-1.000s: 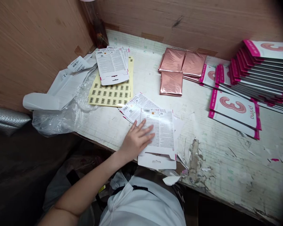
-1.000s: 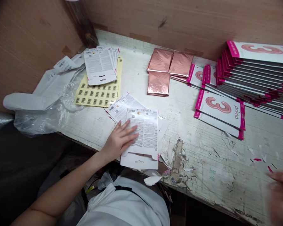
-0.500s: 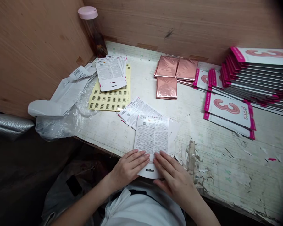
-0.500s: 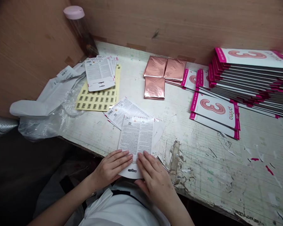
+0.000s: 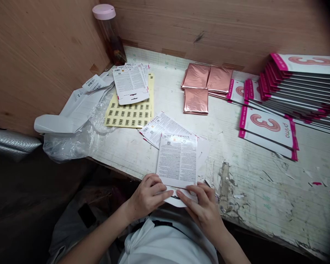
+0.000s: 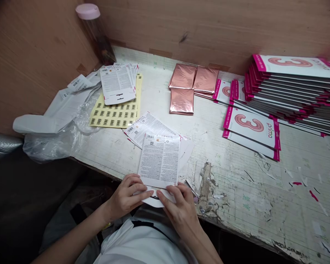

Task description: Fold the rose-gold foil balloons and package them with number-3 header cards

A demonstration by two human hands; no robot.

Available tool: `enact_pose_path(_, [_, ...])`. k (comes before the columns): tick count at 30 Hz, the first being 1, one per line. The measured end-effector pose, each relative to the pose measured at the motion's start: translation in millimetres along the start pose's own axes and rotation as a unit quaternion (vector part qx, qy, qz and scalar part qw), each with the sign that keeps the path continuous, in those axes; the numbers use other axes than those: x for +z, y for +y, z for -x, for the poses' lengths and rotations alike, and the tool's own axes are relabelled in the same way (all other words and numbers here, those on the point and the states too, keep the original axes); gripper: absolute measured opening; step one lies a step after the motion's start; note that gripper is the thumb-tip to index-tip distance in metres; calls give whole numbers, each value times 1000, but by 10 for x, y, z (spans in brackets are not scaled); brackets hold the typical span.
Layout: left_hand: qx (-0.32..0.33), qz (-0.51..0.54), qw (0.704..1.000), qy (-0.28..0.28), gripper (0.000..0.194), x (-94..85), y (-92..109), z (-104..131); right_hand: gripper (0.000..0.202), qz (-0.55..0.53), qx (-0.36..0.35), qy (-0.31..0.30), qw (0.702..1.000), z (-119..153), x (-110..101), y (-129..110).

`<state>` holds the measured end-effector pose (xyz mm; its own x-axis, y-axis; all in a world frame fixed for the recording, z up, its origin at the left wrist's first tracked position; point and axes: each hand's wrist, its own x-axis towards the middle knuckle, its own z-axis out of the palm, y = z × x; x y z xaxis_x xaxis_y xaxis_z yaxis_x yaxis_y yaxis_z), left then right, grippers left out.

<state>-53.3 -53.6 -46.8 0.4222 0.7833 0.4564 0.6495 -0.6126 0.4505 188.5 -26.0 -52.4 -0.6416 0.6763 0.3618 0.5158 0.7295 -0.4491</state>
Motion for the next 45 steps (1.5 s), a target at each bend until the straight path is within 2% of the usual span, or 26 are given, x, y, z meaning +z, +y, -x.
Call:
enact_pose_path(2, [-37, 27, 999, 7, 17, -6, -1, -20, 32, -48, 26, -5, 999, -50, -32, 13])
enact_pose_path(5, [-67, 43, 997, 4, 13, -18, -13, -46, 29, -80, 23, -13, 996, -78, -70, 33])
enact_pose_path(10, [-17, -1, 1000, -16, 23, -32, -41, 1, 40, -3, -69, -38, 997, 40, -57, 30])
enact_pose_path(12, [-6, -6, 1000, -13, 28, -28, -43, 45, 42, 1, -82, -37, 996, 68, -54, 31])
enact_pose_path(14, [-28, 26, 999, 0, 28, -20, -32, 78, 32, -41, -31, -22, 998, 43, -60, 31])
enact_pose_path(17, [-127, 86, 988, 26, 25, -8, 24, 60, 9, -118, 114, -21, 986, -66, -65, 7])
enact_pose_path(19, [-222, 84, 971, 22, 31, -12, 72, -10, 14, -118, 213, -16, 970, -140, -49, -24])
enact_pose_path(22, [-371, 11, 928, -30, 46, -55, 98, -171, 20, -84, 349, 7, 933, -212, 0, -56])
enact_pose_path(25, [-466, -41, 879, -96, 47, -141, 48, -305, 32, -75, 417, 7, 906, -259, 20, -47])
enact_pose_path(26, [-479, -40, 870, -111, 42, -177, 28, -326, 30, -77, 424, 2, 903, -271, 6, -43])
enact_pose_path(28, [-474, 0, 872, -123, 32, -253, 9, -330, 23, -101, 428, -13, 898, -281, -62, -52])
enact_pose_path(30, [-463, 105, 873, -107, 27, -330, 17, -305, 19, -182, 411, -40, 892, -271, -172, -90])
enact_pose_path(31, [-459, 179, 865, -95, 25, -365, 23, -294, 20, -241, 395, -62, 884, -262, -233, -112])
enact_pose_path(32, [-457, 259, 847, -84, 24, -394, 26, -293, 23, -310, 379, -89, 868, -255, -293, -128])
enact_pose_path(34, [-457, 390, 797, -64, 26, -427, 6, -336, 31, -437, 369, -115, 812, -258, -407, -108])
enact_pose_path(35, [-456, 425, 780, -53, 27, -429, -19, -382, 35, -480, 384, -101, 782, -271, -465, -59])
enact_pose_path(36, [-450, 440, 776, -40, 29, -421, -53, -443, 40, -505, 407, -67, 758, -292, -528, 20])
enact_pose_path(37, [-437, 435, 787, -23, 33, -403, -95, -511, 43, -509, 429, -14, 746, -317, -598, 124])
enact_pose_path(39, [-407, 375, 833, 14, 42, -346, -182, -647, 45, -455, 452, 118, 758, -363, -758, 381])
enact_pose_path(41, [-379, 330, 864, 43, 42, -270, -243, -754, 40, -357, 438, 218, 796, -387, -920, 623])
enact_pose_path(43, [-361, 352, 862, 49, 43, -187, -250, -830, 35, -260, 407, 239, 842, -387, -1037, 759])
enact_pose_path(45, [-337, 425, 839, 42, 57, -110, -206, -895, 31, -228, 372, 180, 882, -382, -1079, 754])
